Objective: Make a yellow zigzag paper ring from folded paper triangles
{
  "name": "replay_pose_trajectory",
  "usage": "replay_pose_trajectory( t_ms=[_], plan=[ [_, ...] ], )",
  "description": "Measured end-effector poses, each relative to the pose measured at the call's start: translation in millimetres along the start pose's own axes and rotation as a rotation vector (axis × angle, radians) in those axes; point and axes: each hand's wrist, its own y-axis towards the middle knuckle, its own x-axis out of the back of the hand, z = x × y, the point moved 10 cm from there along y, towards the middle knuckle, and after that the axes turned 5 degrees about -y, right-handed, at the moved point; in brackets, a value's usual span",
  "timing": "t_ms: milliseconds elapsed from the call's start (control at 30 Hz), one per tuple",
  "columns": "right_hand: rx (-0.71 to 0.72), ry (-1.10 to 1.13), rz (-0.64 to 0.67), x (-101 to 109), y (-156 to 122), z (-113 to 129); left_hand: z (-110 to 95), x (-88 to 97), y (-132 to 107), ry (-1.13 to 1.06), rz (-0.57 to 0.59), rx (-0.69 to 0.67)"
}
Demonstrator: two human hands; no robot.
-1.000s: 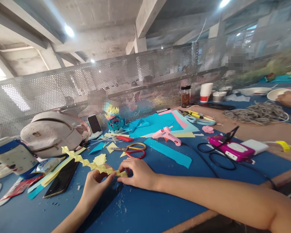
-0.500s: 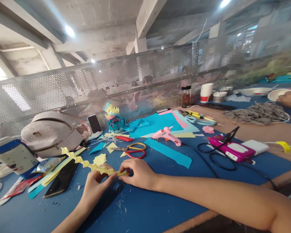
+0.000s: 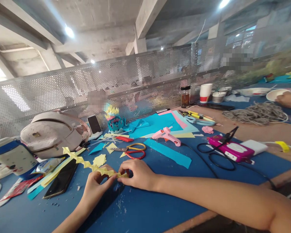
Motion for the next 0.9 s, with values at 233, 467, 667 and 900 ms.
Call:
replay_pose_trajectory(
  t_ms=[233, 467, 667, 900],
  plan=[
    [0.013, -0.019, 0.000, 0.6, 0.0, 1.6, 5.2, 0.3, -1.0, 0.008, 0.008, 0.021],
    [0.015, -0.014, -0.004, 1.3, -0.3, 3.6, 3.9, -0.3, -0.8, 0.016, -0.002, 0.021],
    [0.003, -0.039, -0.002, 0.8, -0.6, 1.7, 2.9, 0.9, -0.9, 0.009, -0.005, 0.006],
    [-0.046, -0.043, 0.005, 0.3, -0.8, -2.6, 3.9, 0.2, -0.4, 0.014, 0.017, 0.007]
  ],
)
